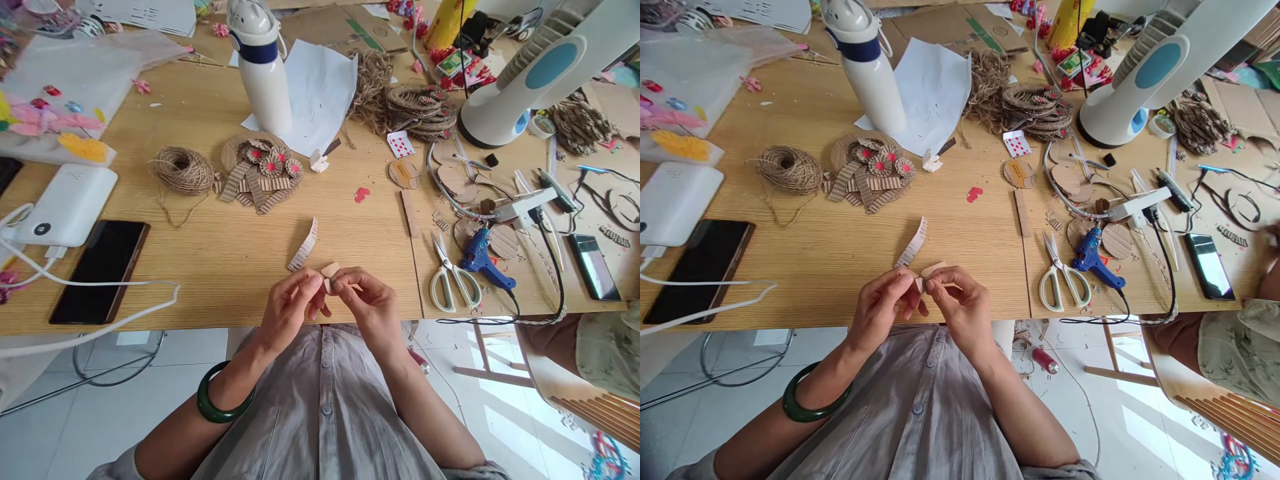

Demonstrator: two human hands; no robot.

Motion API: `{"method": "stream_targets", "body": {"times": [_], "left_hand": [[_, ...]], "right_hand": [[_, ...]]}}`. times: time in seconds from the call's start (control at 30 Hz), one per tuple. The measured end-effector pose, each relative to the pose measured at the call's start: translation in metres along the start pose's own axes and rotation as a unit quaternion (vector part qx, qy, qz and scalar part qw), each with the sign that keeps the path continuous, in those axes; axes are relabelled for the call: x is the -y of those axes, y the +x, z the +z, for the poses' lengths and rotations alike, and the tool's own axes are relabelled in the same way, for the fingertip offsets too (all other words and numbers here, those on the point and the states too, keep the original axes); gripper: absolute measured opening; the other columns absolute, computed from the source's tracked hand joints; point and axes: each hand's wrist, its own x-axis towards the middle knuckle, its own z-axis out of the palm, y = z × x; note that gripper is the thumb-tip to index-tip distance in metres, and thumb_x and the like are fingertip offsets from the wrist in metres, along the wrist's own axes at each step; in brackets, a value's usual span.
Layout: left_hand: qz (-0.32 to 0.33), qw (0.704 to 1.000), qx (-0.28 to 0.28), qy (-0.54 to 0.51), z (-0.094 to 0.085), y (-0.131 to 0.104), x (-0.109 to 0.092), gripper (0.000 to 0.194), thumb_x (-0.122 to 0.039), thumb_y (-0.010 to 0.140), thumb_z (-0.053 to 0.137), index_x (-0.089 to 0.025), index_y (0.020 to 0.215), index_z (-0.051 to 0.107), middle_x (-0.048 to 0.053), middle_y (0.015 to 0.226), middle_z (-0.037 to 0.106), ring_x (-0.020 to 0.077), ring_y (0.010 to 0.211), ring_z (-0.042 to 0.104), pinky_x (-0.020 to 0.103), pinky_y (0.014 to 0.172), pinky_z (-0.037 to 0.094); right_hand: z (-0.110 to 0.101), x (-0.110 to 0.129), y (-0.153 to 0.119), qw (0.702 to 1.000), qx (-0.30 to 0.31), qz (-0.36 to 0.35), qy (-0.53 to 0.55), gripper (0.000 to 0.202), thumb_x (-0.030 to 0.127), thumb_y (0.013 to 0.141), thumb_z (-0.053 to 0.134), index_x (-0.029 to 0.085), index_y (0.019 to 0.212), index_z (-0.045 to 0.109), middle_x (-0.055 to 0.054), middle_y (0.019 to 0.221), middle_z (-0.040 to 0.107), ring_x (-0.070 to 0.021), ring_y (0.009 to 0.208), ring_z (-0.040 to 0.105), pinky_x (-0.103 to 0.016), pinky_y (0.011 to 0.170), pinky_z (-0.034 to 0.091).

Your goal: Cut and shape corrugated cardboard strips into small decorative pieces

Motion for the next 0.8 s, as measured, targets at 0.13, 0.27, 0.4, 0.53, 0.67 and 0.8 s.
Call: {"method": "stream_targets", "body": {"times": [0.13, 0.27, 0.4, 0.53, 0.67, 0.8], "left_hand": [[0.012, 0.995, -0.013, 0.100, 0.000, 0.000, -0.004, 0.024, -0.037, 0.088, 0.064, -0.018, 0.075, 0.059, -0.003, 0.061, 0.057, 0.0091, 0.053, 0.058, 0.019, 0.053, 0.049], [0.020, 0.990, 0.019, 0.136, -0.002, 0.001, -0.006, 0.025, -0.033, 0.094, 0.056, -0.018, 0.074, 0.058, -0.003, 0.059, 0.058, 0.0079, 0.050, 0.057, 0.017, 0.049, 0.045], [0.003, 0.999, 0.021, 0.039, -0.003, 0.002, 0.000, 0.028, -0.036, 0.093, 0.056, -0.019, 0.070, 0.054, -0.005, 0.056, 0.050, 0.0069, 0.044, 0.050, 0.018, 0.042, 0.038], [-0.068, 0.995, 0.030, -0.073, -0.004, 0.005, 0.010, 0.031, -0.041, 0.089, 0.058, -0.020, 0.068, 0.051, -0.006, 0.053, 0.044, 0.0078, 0.042, 0.045, 0.020, 0.042, 0.040], [-0.098, 0.991, -0.009, -0.092, -0.004, 0.005, 0.010, 0.040, -0.046, 0.089, 0.052, -0.020, 0.060, 0.048, -0.005, 0.049, 0.039, 0.0090, 0.041, 0.040, 0.024, 0.044, 0.046], [-0.057, 0.997, -0.028, 0.051, -0.002, 0.004, 0.002, 0.037, -0.047, 0.083, 0.064, -0.019, 0.061, 0.052, -0.004, 0.051, 0.046, 0.0105, 0.049, 0.051, 0.021, 0.049, 0.045]], "right_hand": [[-0.002, -0.001, -0.001, 0.999, -0.003, -0.020, -0.035, 0.014, 0.034, 0.086, 0.071, 0.021, 0.080, 0.071, -0.004, 0.091, 0.068, -0.0181, 0.089, 0.064, -0.031, 0.079, 0.054], [-0.001, -0.003, -0.001, 0.999, 0.006, -0.004, -0.046, 0.018, 0.037, 0.086, 0.071, 0.021, 0.080, 0.070, -0.005, 0.092, 0.068, -0.0196, 0.091, 0.064, -0.033, 0.080, 0.054], [0.002, -0.005, 0.003, 0.990, 0.055, 0.094, 0.090, 0.029, 0.045, 0.083, 0.071, 0.019, 0.071, 0.066, -0.005, 0.082, 0.070, -0.0185, 0.071, 0.065, -0.032, 0.063, 0.054], [0.001, -0.004, 0.006, 0.974, 0.090, 0.150, 0.143, 0.030, 0.047, 0.081, 0.073, 0.019, 0.072, 0.069, -0.002, 0.067, 0.068, -0.0165, 0.056, 0.063, -0.032, 0.058, 0.053], [0.001, -0.006, 0.004, 0.986, 0.031, 0.132, 0.101, 0.027, 0.046, 0.078, 0.076, 0.019, 0.074, 0.069, -0.001, 0.071, 0.070, -0.0156, 0.062, 0.064, -0.032, 0.066, 0.056], [0.002, -0.009, 0.002, 0.997, -0.019, 0.070, 0.019, 0.022, 0.041, 0.080, 0.075, 0.019, 0.078, 0.070, -0.003, 0.086, 0.072, -0.0154, 0.077, 0.066, -0.029, 0.076, 0.055]]}}
